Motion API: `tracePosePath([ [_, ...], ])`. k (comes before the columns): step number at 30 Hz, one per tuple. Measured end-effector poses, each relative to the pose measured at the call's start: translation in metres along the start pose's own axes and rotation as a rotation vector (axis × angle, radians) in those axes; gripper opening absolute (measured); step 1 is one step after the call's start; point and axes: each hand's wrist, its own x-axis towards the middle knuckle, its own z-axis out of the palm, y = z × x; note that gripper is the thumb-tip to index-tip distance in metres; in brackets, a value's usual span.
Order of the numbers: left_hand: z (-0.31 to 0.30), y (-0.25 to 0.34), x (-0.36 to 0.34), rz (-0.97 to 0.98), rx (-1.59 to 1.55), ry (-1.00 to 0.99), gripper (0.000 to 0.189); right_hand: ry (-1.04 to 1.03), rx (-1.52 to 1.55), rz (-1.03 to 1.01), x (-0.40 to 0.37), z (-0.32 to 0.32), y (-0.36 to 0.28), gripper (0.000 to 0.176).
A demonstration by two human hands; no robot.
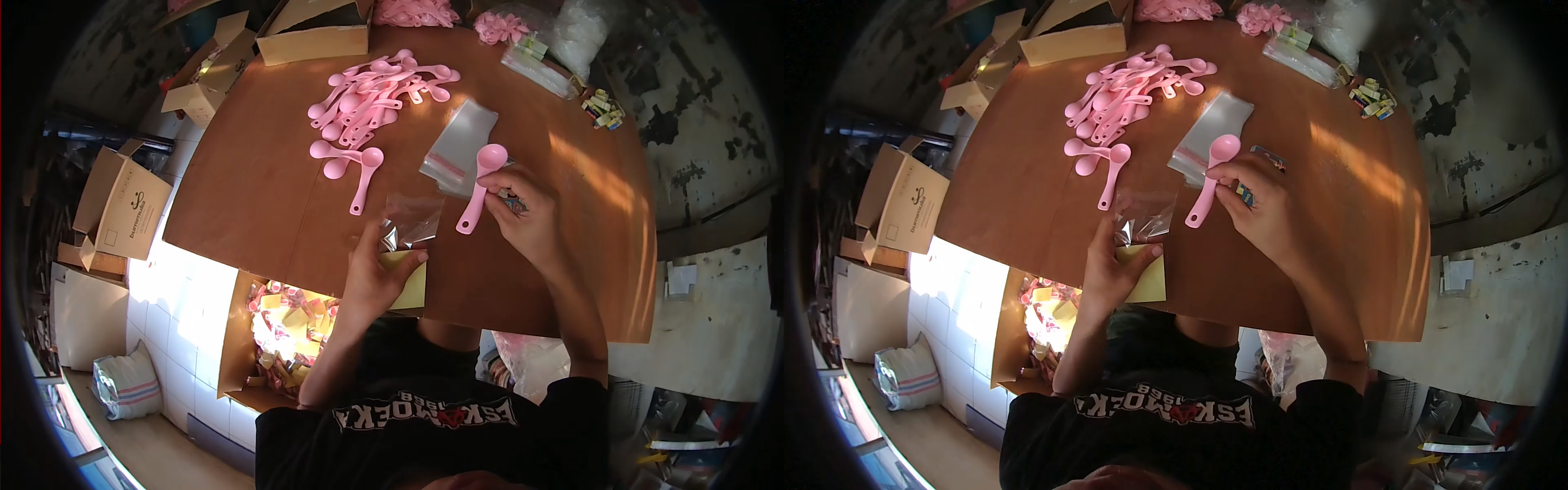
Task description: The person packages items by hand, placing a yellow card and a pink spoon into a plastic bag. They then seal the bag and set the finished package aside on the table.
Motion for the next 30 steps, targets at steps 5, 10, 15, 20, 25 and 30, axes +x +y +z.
tracePosePath([
  [5,0.011,-0.006,0.003,-0.045,0.046,-0.027,0.070,-0.013,0.434,0.266,-0.010,-0.001,0.002,0.012],
  [10,0.024,0.009,0.004,0.014,0.094,-0.096,0.073,0.020,0.697,0.382,-0.008,0.009,-0.001,0.013],
  [15,0.030,0.010,0.003,0.012,-0.031,-0.112,0.070,-0.031,0.671,0.389,-0.011,0.020,0.007,0.012],
  [20,0.033,0.010,0.004,0.031,-0.039,-0.095,0.064,-0.142,0.532,0.379,-0.018,0.023,-0.005,0.012],
  [25,0.026,0.007,0.000,-0.074,-0.086,-0.190,0.056,-0.065,0.515,0.265,-0.014,0.017,-0.013,0.020],
  [30,0.023,0.019,0.001,-0.014,-0.046,-0.215,0.056,-0.032,0.527,0.327,-0.013,0.006,-0.030,0.018],
])
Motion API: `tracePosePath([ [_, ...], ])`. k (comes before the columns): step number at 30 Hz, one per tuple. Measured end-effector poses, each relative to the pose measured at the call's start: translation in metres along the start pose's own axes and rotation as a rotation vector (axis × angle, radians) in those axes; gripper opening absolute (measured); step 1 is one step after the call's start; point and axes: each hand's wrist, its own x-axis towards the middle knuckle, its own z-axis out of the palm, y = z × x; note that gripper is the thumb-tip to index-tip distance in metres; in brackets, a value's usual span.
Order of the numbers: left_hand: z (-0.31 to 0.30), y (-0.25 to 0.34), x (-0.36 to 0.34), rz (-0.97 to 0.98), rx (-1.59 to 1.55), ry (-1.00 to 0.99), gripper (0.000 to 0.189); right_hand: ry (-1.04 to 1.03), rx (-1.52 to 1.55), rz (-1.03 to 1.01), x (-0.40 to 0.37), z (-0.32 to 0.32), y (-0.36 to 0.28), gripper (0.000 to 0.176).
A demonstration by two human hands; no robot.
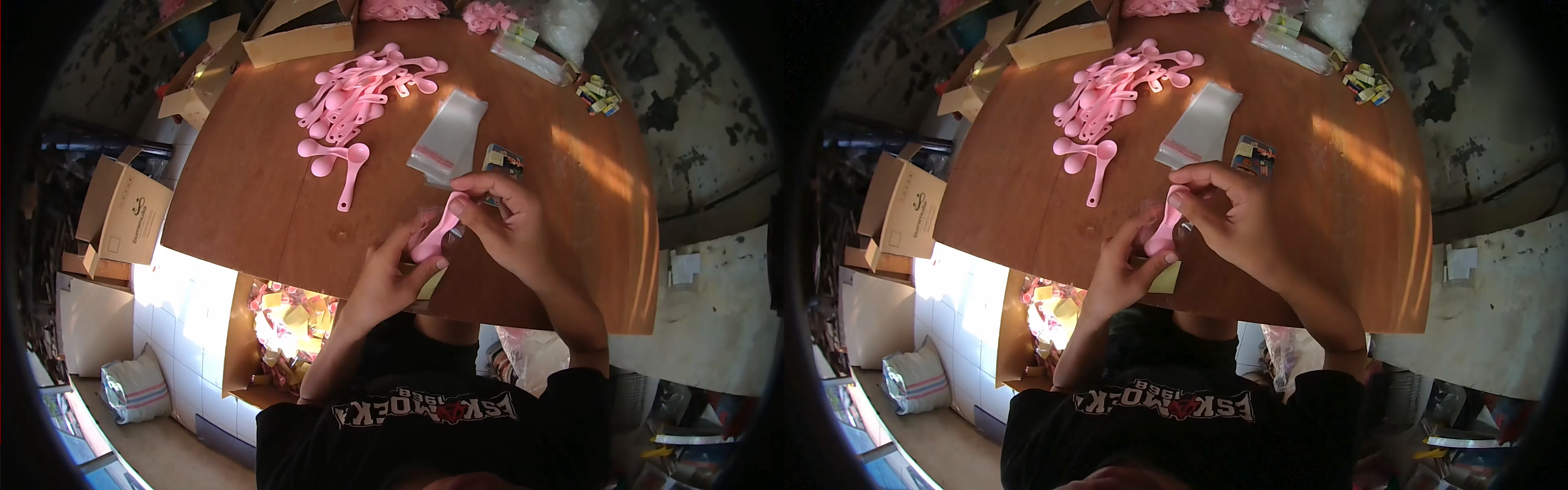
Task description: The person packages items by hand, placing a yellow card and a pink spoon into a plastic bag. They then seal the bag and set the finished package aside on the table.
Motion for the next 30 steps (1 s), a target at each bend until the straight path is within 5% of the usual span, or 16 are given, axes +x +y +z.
tracePosePath([
  [4,-0.001,-0.001,-0.002,-0.041,-0.156,0.024,0.055,-0.075,-0.421,-0.324,-0.008,0.005,-0.003,0.018],
  [8,-0.001,0.005,-0.002,-0.006,-0.158,-0.024,0.058,-0.085,-0.487,-0.313,-0.012,0.005,-0.012,0.016],
  [17,0.000,0.032,-0.010,-0.091,0.296,-0.092,0.051,-0.105,-0.843,-0.503,-0.017,0.004,-0.031,0.015],
  [20,0.002,0.028,-0.010,0.081,0.407,-0.085,0.043,-0.183,-1.067,-0.589,-0.022,0.005,-0.036,0.014],
  [27,-0.002,0.032,-0.008,0.191,0.701,-0.208,0.031,-0.136,-1.084,-0.535,-0.026,-0.001,-0.026,0.012],
  [30,-0.004,0.036,-0.010,0.229,0.594,-0.241,0.027,-0.166,-0.639,-0.162,-0.026,-0.012,-0.053,0.013],
])
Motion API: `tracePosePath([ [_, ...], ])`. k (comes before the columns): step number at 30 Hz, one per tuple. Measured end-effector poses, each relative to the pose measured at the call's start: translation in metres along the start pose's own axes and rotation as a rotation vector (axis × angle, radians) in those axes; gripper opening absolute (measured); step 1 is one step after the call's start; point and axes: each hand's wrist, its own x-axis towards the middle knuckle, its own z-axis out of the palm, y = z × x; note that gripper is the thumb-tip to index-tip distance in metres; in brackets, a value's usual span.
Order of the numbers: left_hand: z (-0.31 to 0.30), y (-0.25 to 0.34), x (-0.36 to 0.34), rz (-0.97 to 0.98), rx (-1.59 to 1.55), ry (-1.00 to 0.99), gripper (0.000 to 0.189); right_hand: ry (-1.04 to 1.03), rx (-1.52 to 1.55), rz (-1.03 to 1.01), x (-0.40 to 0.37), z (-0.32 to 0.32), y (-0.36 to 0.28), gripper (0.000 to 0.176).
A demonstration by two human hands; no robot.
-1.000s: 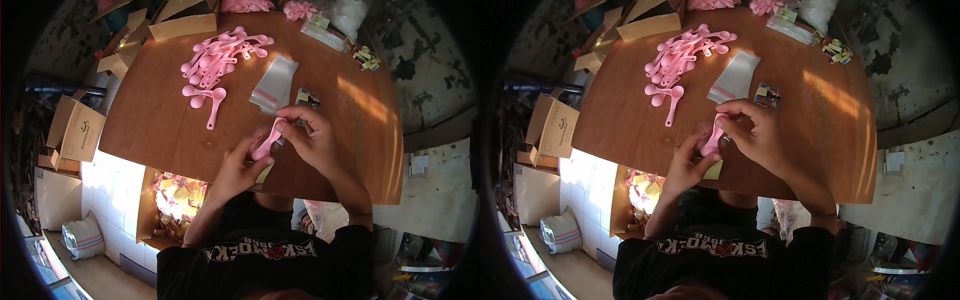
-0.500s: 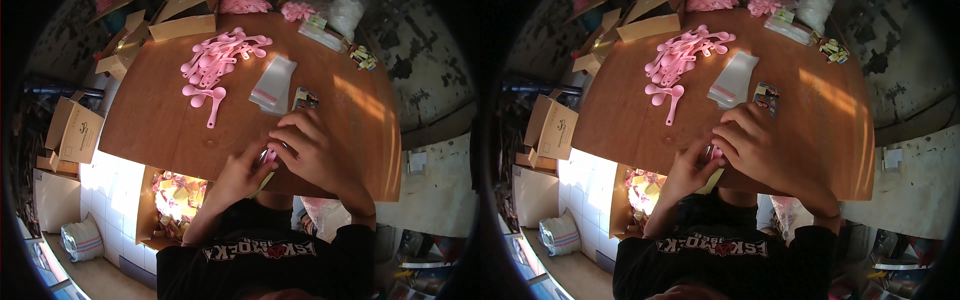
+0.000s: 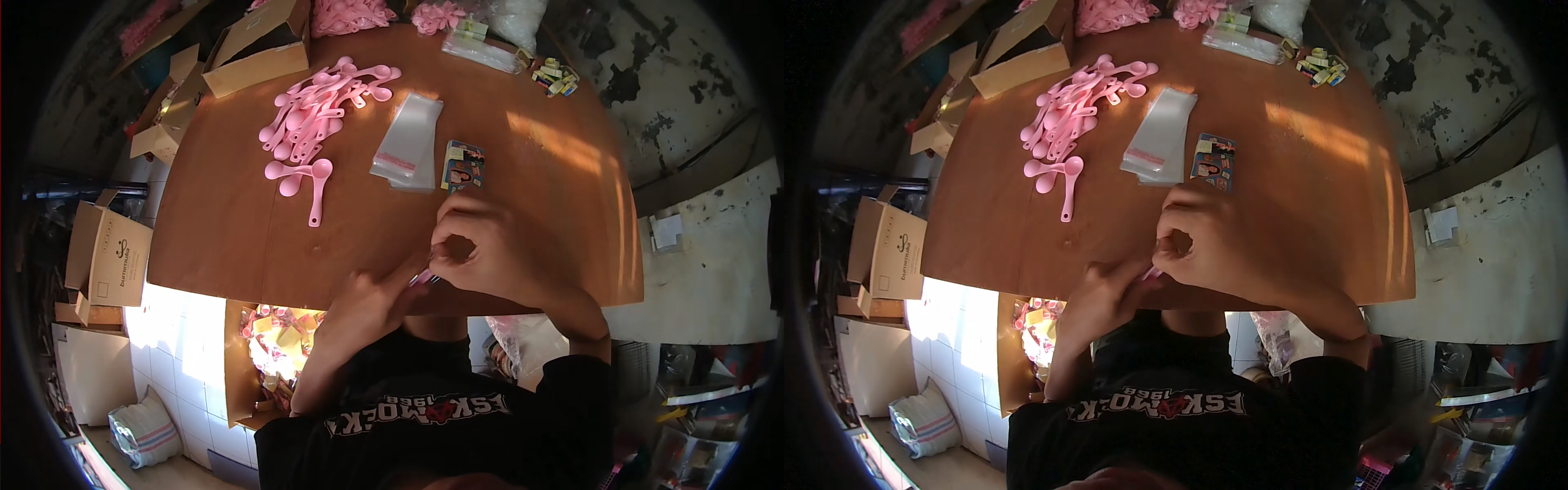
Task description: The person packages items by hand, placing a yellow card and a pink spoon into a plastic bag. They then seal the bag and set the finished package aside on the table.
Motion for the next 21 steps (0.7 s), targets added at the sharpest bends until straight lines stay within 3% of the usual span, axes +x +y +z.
tracePosePath([
  [2,-0.001,-0.002,0.002,0.038,-0.077,0.023,0.029,-0.009,0.043,0.040,-0.004,-0.012,-0.007,0.012],
  [4,0.001,-0.006,0.003,0.192,-0.207,0.031,0.049,-0.020,0.092,0.074,-0.008,-0.022,-0.005,0.012],
  [5,0.003,-0.007,0.003,0.197,-0.210,0.029,0.049,0.113,0.118,0.023,-0.009,-0.030,0.000,0.010],
  [6,0.005,-0.007,0.001,0.152,-0.259,0.048,0.050,0.246,0.143,-0.030,-0.009,-0.039,0.006,0.009],
  [7,0.007,-0.006,0.000,0.105,-0.309,0.067,0.051,0.248,0.138,-0.031,-0.011,-0.053,0.017,0.009],
  [8,0.009,-0.005,-0.001,0.108,-0.311,0.068,0.051,0.278,0.321,-0.037,-0.012,-0.068,0.029,0.013],
  [9,0.012,-0.003,-0.002,-0.073,-0.381,0.078,0.053,0.306,0.505,-0.043,-0.013,-0.076,0.036,0.017],
  [10,0.015,-0.001,-0.002,-0.256,-0.450,0.091,0.054,0.301,0.503,-0.046,-0.013,-0.076,0.034,0.017],
  [12,0.023,-0.003,0.001,-0.229,-0.466,0.135,0.054,0.212,0.178,-0.197,-0.012,-0.073,0.027,0.018],
  [15,0.021,0.003,0.006,-0.220,-0.437,0.131,0.055,0.080,0.031,-0.201,-0.016,-0.034,0.009,0.019],
  [21,0.021,0.014,0.007,-0.178,-0.317,0.114,0.053,0.222,-0.336,-0.252,-0.014,0.000,0.007,0.016],
])
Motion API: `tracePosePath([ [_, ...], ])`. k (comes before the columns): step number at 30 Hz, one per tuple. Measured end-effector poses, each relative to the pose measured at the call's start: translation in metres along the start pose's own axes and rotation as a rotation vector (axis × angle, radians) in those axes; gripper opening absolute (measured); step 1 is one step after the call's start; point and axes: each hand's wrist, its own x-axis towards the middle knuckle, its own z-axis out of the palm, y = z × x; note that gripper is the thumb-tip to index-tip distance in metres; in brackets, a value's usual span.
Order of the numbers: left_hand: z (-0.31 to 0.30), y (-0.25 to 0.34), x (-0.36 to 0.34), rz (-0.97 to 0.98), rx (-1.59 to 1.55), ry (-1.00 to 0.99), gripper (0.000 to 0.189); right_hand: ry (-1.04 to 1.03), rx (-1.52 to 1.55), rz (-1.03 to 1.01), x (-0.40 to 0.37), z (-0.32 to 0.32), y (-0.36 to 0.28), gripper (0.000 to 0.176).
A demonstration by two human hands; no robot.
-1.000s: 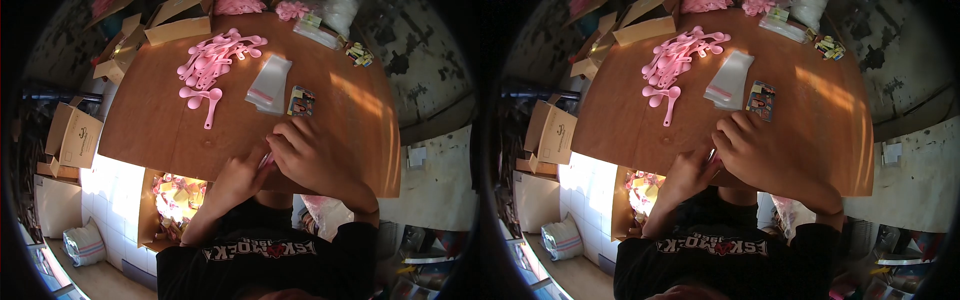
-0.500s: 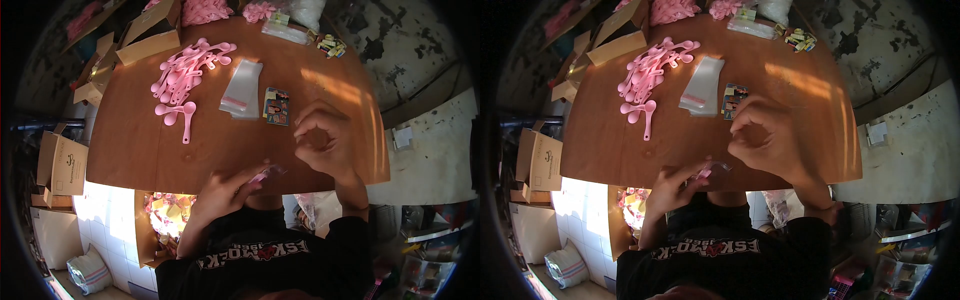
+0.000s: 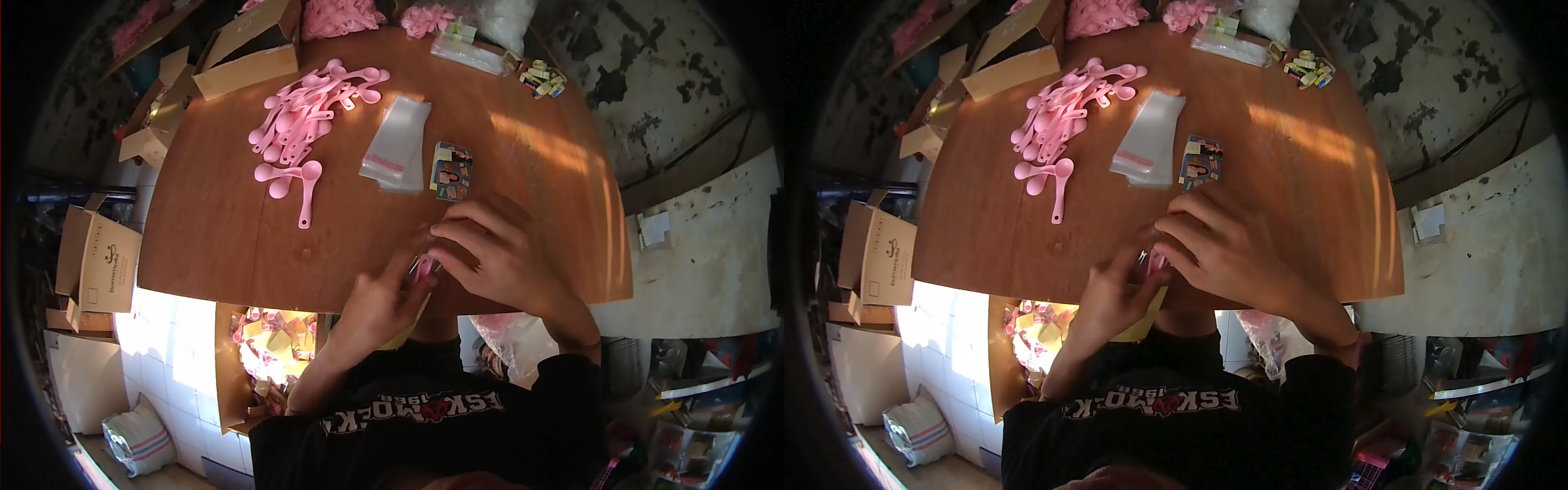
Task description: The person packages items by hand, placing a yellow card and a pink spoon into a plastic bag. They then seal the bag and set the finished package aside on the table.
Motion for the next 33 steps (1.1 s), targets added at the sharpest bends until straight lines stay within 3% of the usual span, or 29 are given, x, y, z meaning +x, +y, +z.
tracePosePath([
  [7,-0.004,-0.012,-0.004,0.131,0.100,-0.035,0.053,-0.047,0.081,-0.008,-0.003,0.004,0.005,0.011],
  [9,-0.012,-0.002,-0.005,0.122,0.044,-0.069,0.053,-0.125,0.358,0.156,-0.001,-0.006,0.003,0.007],
  [12,-0.016,-0.003,-0.007,0.153,-0.096,-0.060,0.055,-0.045,0.568,0.144,0.009,-0.033,0.030,0.007],
  [14,-0.015,-0.012,-0.007,0.196,-0.181,-0.016,0.057,0.083,1.162,0.141,0.009,-0.048,0.067,0.010],
  [15,-0.014,-0.017,-0.007,0.201,-0.228,0.054,0.060,0.126,1.284,0.188,0.009,-0.050,0.094,0.013],
  [17,-0.016,-0.017,-0.010,0.112,-0.340,0.097,0.066,0.094,1.072,0.645,-0.005,-0.034,0.177,0.020],
  [18,-0.016,-0.019,-0.013,0.112,-0.345,0.095,0.066,-0.026,0.812,0.857,-0.018,-0.020,0.219,0.024],
  [20,-0.015,-0.025,-0.012,0.077,-0.510,0.137,0.065,-0.097,-0.841,0.734,-0.063,0.024,0.251,0.035],
  [21,-0.017,-0.024,-0.011,0.115,-0.503,0.151,0.065,0.177,-0.391,0.677,-0.075,0.025,0.253,0.040],
  [24,-0.020,-0.028,-0.005,0.125,-0.457,0.177,0.064,0.311,-0.315,0.621,-0.057,0.022,0.222,0.037],
  [26,-0.017,-0.022,0.002,0.047,-0.473,0.132,0.068,0.289,-0.143,0.689,-0.027,0.014,0.170,0.036],
  [28,-0.011,-0.022,0.010,0.038,-0.469,0.127,0.071,0.047,0.525,0.610,-0.011,0.009,0.120,0.034],
  [30,-0.006,-0.020,0.017,-0.017,-0.518,0.103,0.075,-0.262,0.665,0.396,0.004,-0.005,0.068,0.040],
  [33,0.003,-0.023,0.023,0.068,-0.499,0.178,0.077,-0.146,0.681,0.353,0.014,0.014,0.023,0.030],
])
